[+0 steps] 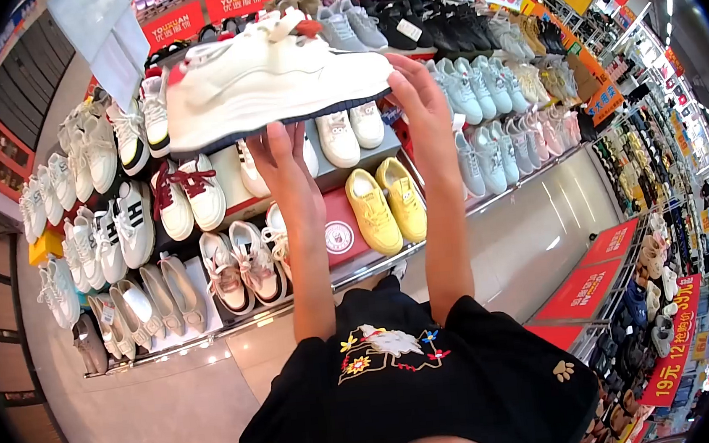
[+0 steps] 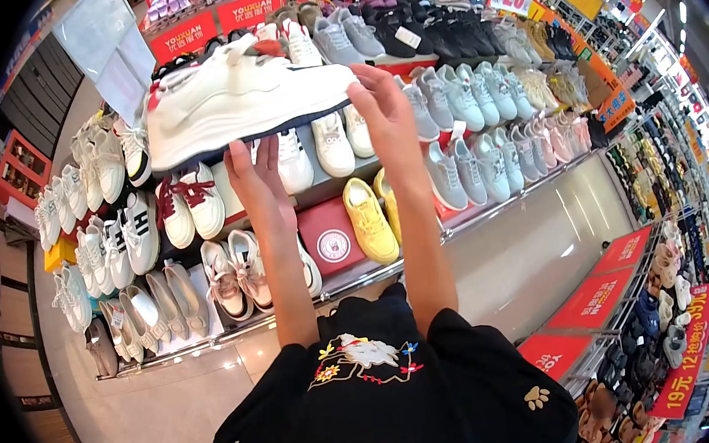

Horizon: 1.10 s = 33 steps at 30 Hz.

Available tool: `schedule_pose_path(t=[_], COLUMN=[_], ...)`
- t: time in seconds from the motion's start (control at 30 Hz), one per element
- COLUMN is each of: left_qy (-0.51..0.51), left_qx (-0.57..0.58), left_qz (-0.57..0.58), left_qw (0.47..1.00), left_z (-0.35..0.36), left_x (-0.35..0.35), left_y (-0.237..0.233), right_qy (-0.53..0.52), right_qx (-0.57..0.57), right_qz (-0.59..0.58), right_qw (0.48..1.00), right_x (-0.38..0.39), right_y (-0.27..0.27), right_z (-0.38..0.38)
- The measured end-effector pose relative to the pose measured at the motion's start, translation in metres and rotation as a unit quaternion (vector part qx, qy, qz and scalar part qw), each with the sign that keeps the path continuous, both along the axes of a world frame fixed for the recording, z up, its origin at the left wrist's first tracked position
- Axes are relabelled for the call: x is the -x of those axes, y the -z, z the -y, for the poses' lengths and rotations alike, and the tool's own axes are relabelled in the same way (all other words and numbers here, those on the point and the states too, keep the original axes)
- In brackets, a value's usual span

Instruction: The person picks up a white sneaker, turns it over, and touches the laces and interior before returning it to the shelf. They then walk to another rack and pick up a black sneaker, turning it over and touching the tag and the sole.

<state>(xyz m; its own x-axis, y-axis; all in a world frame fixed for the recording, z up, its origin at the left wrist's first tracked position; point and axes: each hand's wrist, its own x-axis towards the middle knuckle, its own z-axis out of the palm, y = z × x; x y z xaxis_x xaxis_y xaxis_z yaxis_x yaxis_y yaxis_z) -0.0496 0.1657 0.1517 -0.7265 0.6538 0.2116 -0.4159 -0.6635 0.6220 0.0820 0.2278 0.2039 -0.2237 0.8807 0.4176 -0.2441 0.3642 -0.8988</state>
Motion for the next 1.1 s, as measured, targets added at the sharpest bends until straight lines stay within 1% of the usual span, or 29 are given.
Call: schedule_pose_path(t=[0.03,0.07,0.17,0.27,0.3,0.37,0.4,0.43,0.5,0.53,0.57,0.63,0.67,0.77,0.83,0.9,0.93,0.97,1.03,1.1], left_qy=[-0.014,-0.037,-0.004,-0.005,-0.006,-0.004,-0.004,0.0,0.015,0.022,0.027,0.083,0.105,0.088,0.107,0.128,0.155,0.154,0.224,0.245], left_qx=[-0.029,-0.003,-0.003,0.005,0.007,0.103,0.115,0.117,-0.006,0.053,0.057,0.036,0.017,0.052,0.052,0.008,0.011,0.011,-0.01,-0.026], left_qz=[-0.003,-0.001,-0.003,-0.014,-0.011,0.01,-0.024,-0.023,0.032,0.053,0.053,0.012,-0.004,-0.033,-0.015,0.04,0.051,0.051,0.114,0.127], left_qw=[0.999,0.999,1.0,1.0,1.0,0.995,0.993,0.993,0.999,0.997,0.997,0.996,0.994,0.994,0.993,0.991,0.987,0.987,0.968,0.961], left_z=[0.0,0.004,0.013,0.019,0.025,0.045,0.05,0.049,0.048,0.052,0.057,0.065,0.064,0.072,0.076,0.078,0.082,0.084,0.083,0.083], left_x=[-0.005,-0.013,-0.016,-0.012,-0.013,-0.018,-0.017,-0.013,-0.004,-0.001,0.001,0.005,0.01,0.006,0.004,0.008,0.012,0.017,0.025,0.026], left_y=[-0.003,-0.006,0.005,0.02,0.016,-0.003,-0.004,0.002,0.017,0.019,0.019,0.019,0.03,0.025,0.024,0.025,0.027,0.03,0.035,0.042], right_qy=[-0.013,-0.014,-0.004,0.001,0.0,-0.007,-0.004,0.004,0.025,0.029,0.031,0.041,0.035,0.03,0.033,0.006,0.001,0.0,-0.012,-0.018], right_qx=[-0.013,-0.011,-0.024,-0.015,-0.014,-0.004,-0.002,-0.011,-0.014,-0.026,-0.039,-0.041,-0.037,-0.046,-0.052,-0.053,-0.078,-0.078,-0.202,-0.2], right_qz=[-0.017,-0.021,-0.011,-0.011,-0.008,-0.02,-0.018,-0.017,-0.017,-0.01,-0.003,0.004,-0.003,-0.002,0.009,-0.012,-0.018,-0.019,0.052,0.055], right_qw=[1.0,1.0,1.0,1.0,1.0,1.0,1.0,1.0,0.999,0.999,0.999,0.998,0.999,0.999,0.998,0.999,0.997,0.997,0.978,0.978], right_x=[0.004,0.005,0.002,-0.001,-0.002,-0.002,-0.002,-0.002,-0.005,-0.006,-0.007,-0.008,-0.009,-0.009,-0.01,-0.009,-0.008,-0.007,-0.008,-0.002], right_y=[-0.007,-0.01,-0.017,-0.013,-0.013,-0.014,-0.013,-0.011,-0.003,0.0,0.003,0.007,0.008,0.006,0.004,0.001,0.004,0.003,0.0,-0.005], right_z=[0.0,0.0,0.014,0.023,0.027,0.036,0.042,0.047,0.06,0.065,0.069,0.074,0.077,0.087,0.098,0.108,0.11,0.113,0.117,0.128])
